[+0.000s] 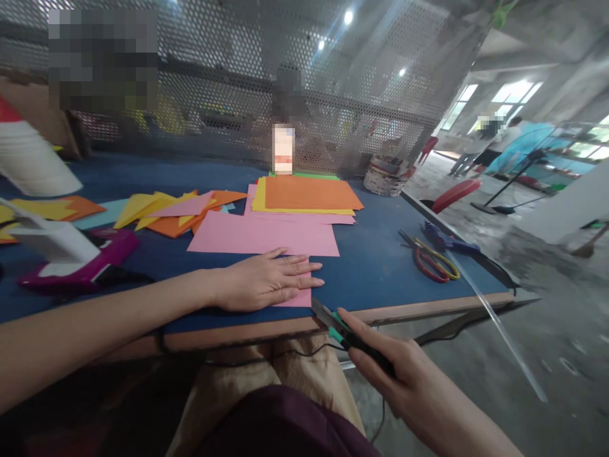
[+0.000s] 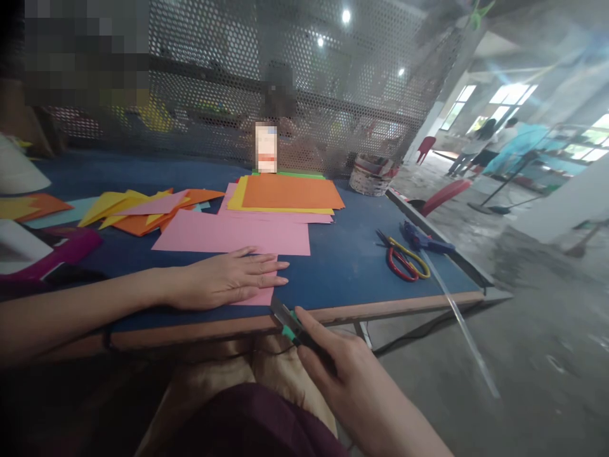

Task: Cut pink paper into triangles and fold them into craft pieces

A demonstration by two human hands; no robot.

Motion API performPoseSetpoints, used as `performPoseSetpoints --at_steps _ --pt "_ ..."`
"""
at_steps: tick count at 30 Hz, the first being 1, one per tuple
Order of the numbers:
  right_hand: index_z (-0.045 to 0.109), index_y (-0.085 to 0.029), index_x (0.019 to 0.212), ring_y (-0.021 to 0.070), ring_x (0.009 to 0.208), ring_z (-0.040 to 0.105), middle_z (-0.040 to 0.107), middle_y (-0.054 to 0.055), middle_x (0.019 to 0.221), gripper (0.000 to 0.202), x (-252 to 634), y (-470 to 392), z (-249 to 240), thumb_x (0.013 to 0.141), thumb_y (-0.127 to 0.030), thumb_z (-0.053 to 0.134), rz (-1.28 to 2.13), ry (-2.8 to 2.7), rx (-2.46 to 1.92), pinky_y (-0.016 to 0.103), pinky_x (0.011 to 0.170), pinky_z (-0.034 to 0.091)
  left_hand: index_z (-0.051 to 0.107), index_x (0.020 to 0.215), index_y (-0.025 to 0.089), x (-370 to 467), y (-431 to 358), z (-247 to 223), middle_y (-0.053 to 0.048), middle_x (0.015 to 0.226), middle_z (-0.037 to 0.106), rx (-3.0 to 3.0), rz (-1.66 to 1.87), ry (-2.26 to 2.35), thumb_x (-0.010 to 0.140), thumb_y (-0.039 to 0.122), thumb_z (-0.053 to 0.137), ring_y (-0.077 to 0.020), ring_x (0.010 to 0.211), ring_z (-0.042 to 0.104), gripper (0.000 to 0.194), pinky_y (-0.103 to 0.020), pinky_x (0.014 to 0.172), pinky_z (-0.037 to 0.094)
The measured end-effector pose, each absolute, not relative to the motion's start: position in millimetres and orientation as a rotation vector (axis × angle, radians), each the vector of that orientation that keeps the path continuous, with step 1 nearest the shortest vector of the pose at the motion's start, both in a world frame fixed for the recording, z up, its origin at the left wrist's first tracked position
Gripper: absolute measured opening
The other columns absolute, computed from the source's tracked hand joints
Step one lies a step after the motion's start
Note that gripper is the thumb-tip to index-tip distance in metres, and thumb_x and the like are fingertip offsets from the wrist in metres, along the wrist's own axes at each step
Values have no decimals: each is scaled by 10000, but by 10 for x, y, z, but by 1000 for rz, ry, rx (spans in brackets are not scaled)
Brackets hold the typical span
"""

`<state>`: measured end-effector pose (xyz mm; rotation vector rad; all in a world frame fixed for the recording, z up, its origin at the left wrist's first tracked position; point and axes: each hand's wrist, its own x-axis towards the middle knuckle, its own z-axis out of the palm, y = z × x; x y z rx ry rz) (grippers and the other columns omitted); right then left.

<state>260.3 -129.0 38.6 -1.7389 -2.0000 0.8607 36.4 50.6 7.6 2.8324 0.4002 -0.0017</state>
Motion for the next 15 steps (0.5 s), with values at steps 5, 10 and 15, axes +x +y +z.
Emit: performPoseSetpoints --at_steps 5,10,15 --pt "394 -284 1430 173 1108 620 667 22 1201 469 2533 -1271 376 961 -290 414 863 -1968 -1758 309 952 473 259 1448 405 365 501 78 71 1565 186 2816 33 394 1010 435 216 -181 1452 145 440 -435 1167 28" --pt "390 -265 1434 184 1086 629 677 31 1173 477 2504 -1275 400 960 -301 417 870 -1937 -1772 329 954 472 245 1449 414 361 499 74 78 1566 181 2806 36 396 1011 442 202 -172 1453 138 441 -441 1167 28" --pt "383 -281 1437 176 1031 648 680 13 1164 474 2442 -1320 417 964 -300 408 880 -1928 -1755 293 886 502 232 1452 420 361 508 54 78 1567 181 2803 42 393 1009 451 204 -175 1453 141 445 -446 1165 26"
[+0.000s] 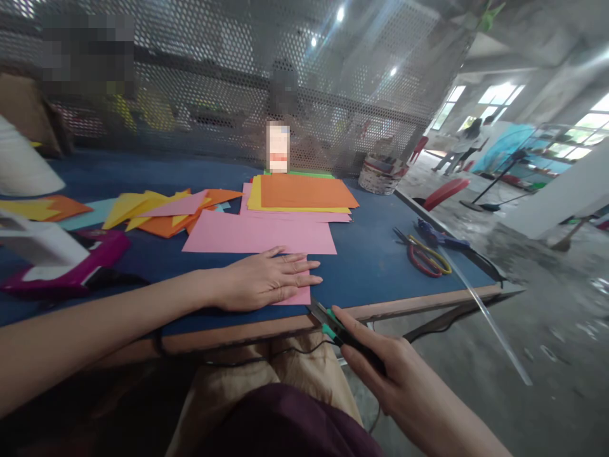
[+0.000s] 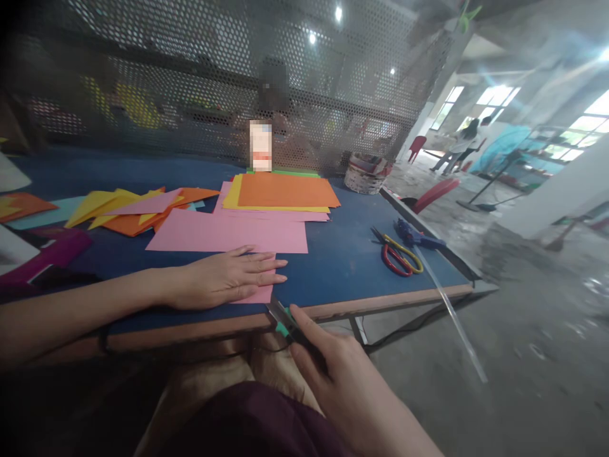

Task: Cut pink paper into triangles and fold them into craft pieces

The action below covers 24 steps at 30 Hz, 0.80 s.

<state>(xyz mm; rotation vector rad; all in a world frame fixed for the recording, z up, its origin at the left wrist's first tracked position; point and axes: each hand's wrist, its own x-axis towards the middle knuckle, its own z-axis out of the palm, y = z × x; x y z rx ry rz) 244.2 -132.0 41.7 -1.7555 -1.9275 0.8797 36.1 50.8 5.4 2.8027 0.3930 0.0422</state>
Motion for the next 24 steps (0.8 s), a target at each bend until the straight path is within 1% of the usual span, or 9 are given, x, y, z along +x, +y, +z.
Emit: performPoseSetpoints --at_steps 2,6,10,13,16,18,20,22,24 --pt "389 -268 1436 175 1006 657 686 22 1144 474 2420 -1339 410 964 -309 403 885 -1920 -1780 287 859 512 245 1450 413 362 513 46 72 1565 191 2804 54 391 1008 455 207 -179 1451 150 446 -447 1164 27" --pt "387 -247 1438 181 1017 655 690 44 1129 484 2416 -1347 387 959 -311 399 857 -1931 -1804 311 897 497 299 1444 367 338 499 47 52 1554 239 2806 87 402 1007 443 234 -176 1444 179 448 -422 1164 57" --pt "398 -270 1432 182 1007 662 705 34 1088 476 2455 -1317 385 956 -297 401 820 -1973 -1806 329 926 485 347 1432 301 265 441 93 32 1526 316 2791 126 455 1012 405 243 -146 1430 220 445 -362 1163 101" --pt "401 -295 1428 184 993 672 721 23 1050 472 2485 -1296 397 957 -297 416 815 -1982 -1820 333 924 489 362 1427 276 207 407 149 16 1507 362 2778 142 503 1007 422 257 -157 1417 258 456 -372 1166 111" --pt "413 -315 1418 184 1054 652 689 16 1159 461 2502 -1282 413 957 -302 426 804 -1981 -1810 315 916 496 398 1409 271 183 419 182 -3 1481 409 2805 150 505 991 461 302 -189 1401 297 470 -404 1167 117" --pt "424 -318 1409 185 1101 630 641 14 1247 454 2506 -1276 419 956 -297 429 786 -1989 -1795 307 918 496 392 1415 274 194 454 175 -8 1494 389 2854 162 474 983 472 320 -205 1408 280 480 -422 1168 109" --pt "431 -306 1406 189 1104 629 626 20 1268 455 2504 -1274 419 952 -290 432 768 -1991 -1788 308 909 503 335 1444 277 226 502 145 -17 1535 308 2890 187 428 977 480 331 -218 1425 237 510 -433 1166 111" --pt "433 -289 1408 193 1065 651 656 29 1220 459 2495 -1279 412 949 -288 430 763 -1987 -1779 313 888 517 262 1472 277 272 552 109 -30 1564 226 2882 208 378 969 488 349 -223 1434 214 553 -428 1160 138" --pt "437 -268 1408 196 1019 670 690 41 1156 461 2483 -1290 403 947 -289 425 751 -1983 -1772 323 878 523 227 1481 284 319 589 86 -32 1567 218 2849 202 338 969 461 363 -220 1430 224 558 -422 1152 168"
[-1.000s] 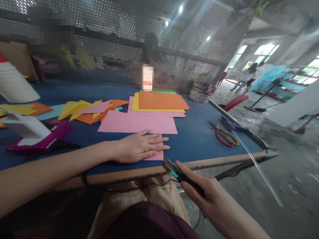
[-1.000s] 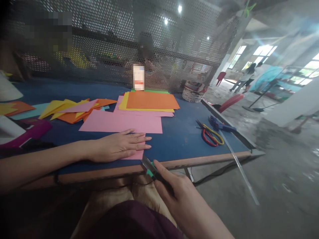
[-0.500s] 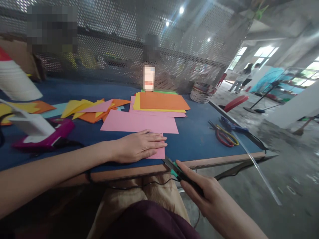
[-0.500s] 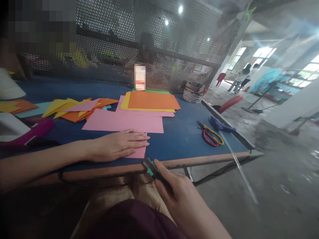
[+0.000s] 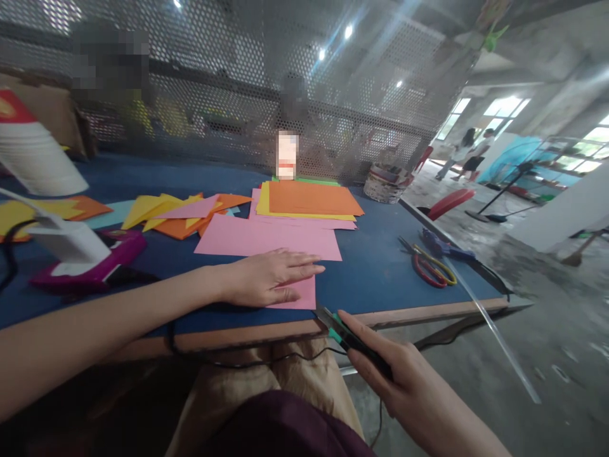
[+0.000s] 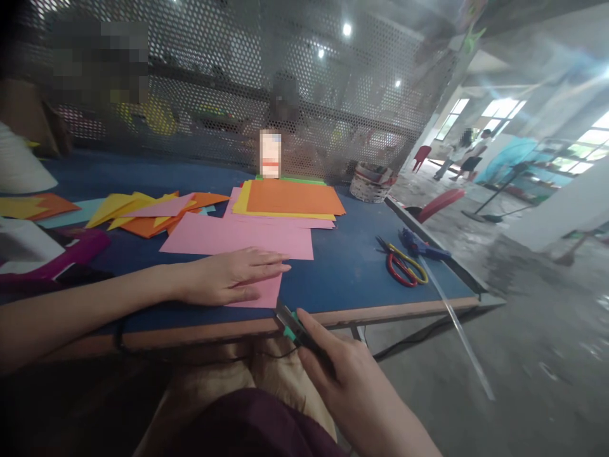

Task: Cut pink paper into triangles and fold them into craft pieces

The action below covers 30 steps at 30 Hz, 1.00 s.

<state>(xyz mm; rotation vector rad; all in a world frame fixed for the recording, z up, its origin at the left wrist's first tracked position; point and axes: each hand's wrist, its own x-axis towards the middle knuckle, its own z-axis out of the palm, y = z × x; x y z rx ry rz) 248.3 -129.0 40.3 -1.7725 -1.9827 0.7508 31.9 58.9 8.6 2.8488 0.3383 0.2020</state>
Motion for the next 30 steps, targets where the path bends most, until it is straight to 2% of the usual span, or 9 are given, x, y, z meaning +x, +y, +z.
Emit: performPoseSetpoints --at_steps 4,8,12,16,20,24,27,30 --pt "433 -256 1411 190 1001 670 714 42 1086 466 2472 -1314 394 948 -298 424 766 -1981 -1774 333 908 505 365 1419 258 388 608 122 -45 1468 421 2811 231 262 965 337 383 -213 1351 355 461 -393 1118 240" --pt "421 -316 1411 171 1034 655 685 10 1165 453 2496 -1314 399 958 -314 427 809 -1968 -1795 307 910 496 567 1195 204 471 626 248 -85 1217 579 2852 316 237 928 261 418 -218 1112 501 311 -362 999 358" --pt "425 -289 1411 179 1041 653 656 20 1224 459 2520 -1272 414 952 -298 436 797 -2008 -1766 275 843 515 607 972 205 584 685 358 -63 975 631 2951 287 219 877 247 469 -217 943 532 172 -378 926 379" --pt "433 -277 1407 186 1119 616 616 19 1284 456 2537 -1229 419 950 -277 434 760 -2036 -1725 287 888 500 585 900 198 591 706 373 -59 884 621 2983 283 260 816 290 540 -215 860 533 132 -358 831 424" --pt "431 -295 1404 177 1117 616 629 4 1267 454 2557 -1211 404 950 -274 439 751 -2064 -1711 279 883 501 579 935 177 486 634 288 -80 946 613 2953 350 371 838 301 531 -216 898 538 164 -353 836 445" --pt "427 -293 1406 181 1135 605 612 5 1290 449 2575 -1181 397 957 -288 434 744 -2091 -1710 295 918 487 570 1138 158 366 515 160 -112 1231 575 2891 445 429 933 304 435 -220 1135 517 286 -358 991 397" --pt "432 -299 1403 189 1139 603 610 7 1293 438 2583 -1160 403 965 -313 425 758 -2098 -1696 314 946 475 409 1379 221 291 446 89 -46 1479 405 2794 288 396 994 360 325 -178 1371 334 417 -354 1136 238" --pt "430 -302 1404 196 1144 600 617 8 1284 440 2581 -1151 406 965 -314 429 761 -2113 -1700 333 972 459 227 1477 286 250 420 55 14 1562 230 2760 94 402 1009 442 233 -160 1448 155 493 -391 1179 73"
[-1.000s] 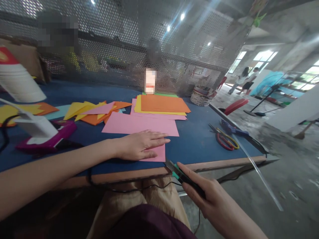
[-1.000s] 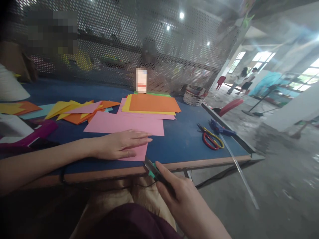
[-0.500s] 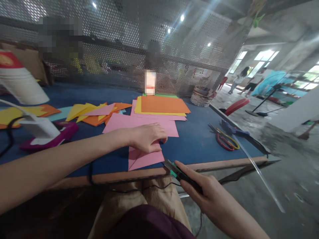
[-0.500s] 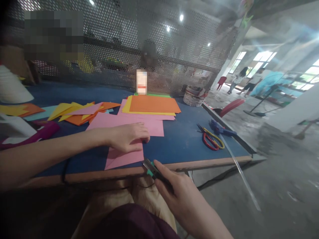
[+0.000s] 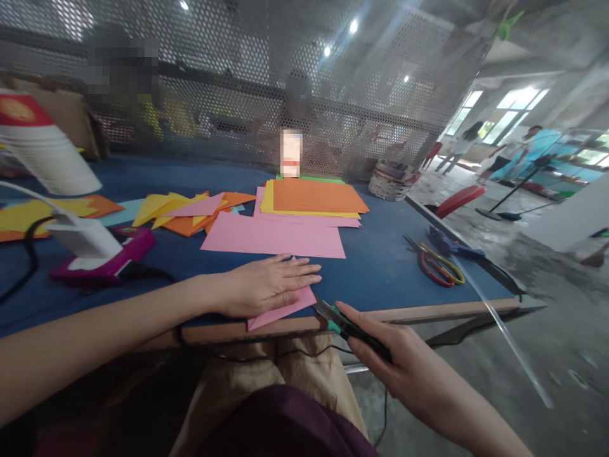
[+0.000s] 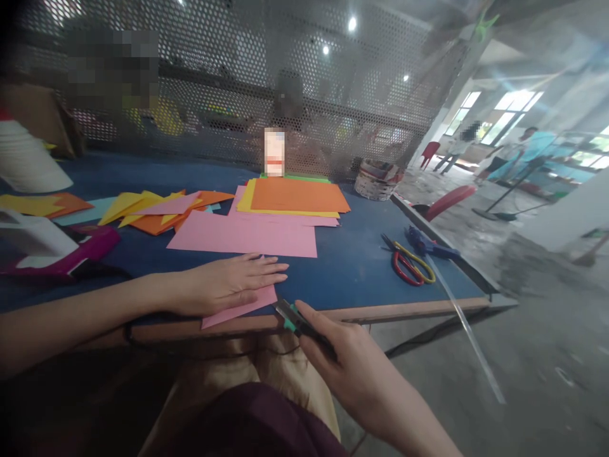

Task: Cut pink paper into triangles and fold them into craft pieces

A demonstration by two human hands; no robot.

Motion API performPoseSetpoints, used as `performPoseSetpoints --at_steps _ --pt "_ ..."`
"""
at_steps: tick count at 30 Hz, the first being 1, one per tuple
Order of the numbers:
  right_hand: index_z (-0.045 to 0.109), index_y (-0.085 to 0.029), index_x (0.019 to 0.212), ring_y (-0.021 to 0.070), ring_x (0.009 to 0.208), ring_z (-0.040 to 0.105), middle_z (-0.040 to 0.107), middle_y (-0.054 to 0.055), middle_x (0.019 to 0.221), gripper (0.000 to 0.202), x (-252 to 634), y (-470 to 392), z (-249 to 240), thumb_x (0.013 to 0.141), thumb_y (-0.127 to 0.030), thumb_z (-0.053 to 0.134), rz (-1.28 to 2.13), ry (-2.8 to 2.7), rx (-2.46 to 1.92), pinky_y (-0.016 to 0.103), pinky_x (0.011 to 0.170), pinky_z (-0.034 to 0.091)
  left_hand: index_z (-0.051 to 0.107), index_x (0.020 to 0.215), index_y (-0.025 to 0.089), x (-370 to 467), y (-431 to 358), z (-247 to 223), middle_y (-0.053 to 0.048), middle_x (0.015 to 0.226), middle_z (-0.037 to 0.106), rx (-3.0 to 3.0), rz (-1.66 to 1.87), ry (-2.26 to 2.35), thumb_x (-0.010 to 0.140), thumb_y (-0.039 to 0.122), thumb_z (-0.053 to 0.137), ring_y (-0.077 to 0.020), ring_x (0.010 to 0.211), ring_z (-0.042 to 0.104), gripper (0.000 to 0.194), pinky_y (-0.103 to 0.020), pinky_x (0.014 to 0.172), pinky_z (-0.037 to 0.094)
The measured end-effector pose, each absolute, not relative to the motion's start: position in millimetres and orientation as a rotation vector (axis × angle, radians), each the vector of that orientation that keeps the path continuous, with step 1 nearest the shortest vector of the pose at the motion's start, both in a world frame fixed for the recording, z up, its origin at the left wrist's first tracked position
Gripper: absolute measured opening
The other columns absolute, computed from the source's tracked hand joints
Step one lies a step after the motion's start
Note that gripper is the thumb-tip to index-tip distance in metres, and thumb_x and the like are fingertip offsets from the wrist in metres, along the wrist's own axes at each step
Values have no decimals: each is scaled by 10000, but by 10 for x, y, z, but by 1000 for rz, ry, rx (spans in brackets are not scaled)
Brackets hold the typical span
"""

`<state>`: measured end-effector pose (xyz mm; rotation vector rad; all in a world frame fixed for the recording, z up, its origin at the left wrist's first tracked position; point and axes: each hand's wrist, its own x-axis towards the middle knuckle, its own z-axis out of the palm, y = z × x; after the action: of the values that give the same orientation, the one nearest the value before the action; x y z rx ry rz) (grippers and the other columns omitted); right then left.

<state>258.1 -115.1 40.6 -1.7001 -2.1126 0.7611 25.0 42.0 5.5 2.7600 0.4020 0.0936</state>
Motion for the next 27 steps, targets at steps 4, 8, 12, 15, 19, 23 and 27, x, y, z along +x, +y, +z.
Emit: performPoseSetpoints --at_steps 4,8,12,15,19,23,27 --pt "421 -293 1411 199 1131 608 623 15 1275 448 2560 -1157 408 963 -292 425 734 -2131 -1726 346 980 453 198 1484 309 248 427 43 42 1572 177 2780 54 424 1006 475 195 -147 1456 103 507 -369 1176 22" --pt "401 -304 1420 170 1117 614 592 -2 1316 459 2531 -1179 430 964 -266 421 765 -2142 -1696 273 913 483 190 1485 313 251 437 36 62 1572 171 2792 45 430 1007 476 185 -132 1455 101 506 -349 1174 13" --pt "372 -340 1430 142 1145 592 578 -29 1333 462 2514 -1195 430 974 -283 416 797 -2109 -1691 239 914 475 183 1490 306 244 437 25 58 1573 162 2803 48 429 1007 473 174 -135 1456 101 511 -340 1172 9" --pt "380 -349 1424 151 1166 579 573 -37 1338 455 2505 -1209 418 974 -293 419 817 -2089 -1684 259 932 473 175 1491 312 240 437 16 63 1573 158 2815 58 425 1006 478 175 -138 1456 102 512 -339 1171 11" --pt "371 -358 1427 158 1187 567 557 -39 1354 447 2488 -1232 413 983 -313 400 868 -2052 -1704 281 962 462 193 1487 309 238 441 11 70 1572 162 2831 42 434 1005 484 169 -131 1455 100 513 -326 1170 9" --pt "381 -336 1427 177 1166 586 578 -12 1331 447 2454 -1229 412 981 -325 405 868 -2056 -1697 298 944 478 195 1486 309 236 445 1 69 1572 162 2859 54 422 1005 486 164 -127 1456 92 514 -319 1169 4" --pt "384 -340 1424 169 1166 586 570 -16 1340 444 2434 -1217 417 982 -308 407 867 -2072 -1671 278 929 480 186 1488 308 238 447 -13 69 1572 168 2860 63 425 1006 481 159 -125 1454 103 513 -322 1172 11"
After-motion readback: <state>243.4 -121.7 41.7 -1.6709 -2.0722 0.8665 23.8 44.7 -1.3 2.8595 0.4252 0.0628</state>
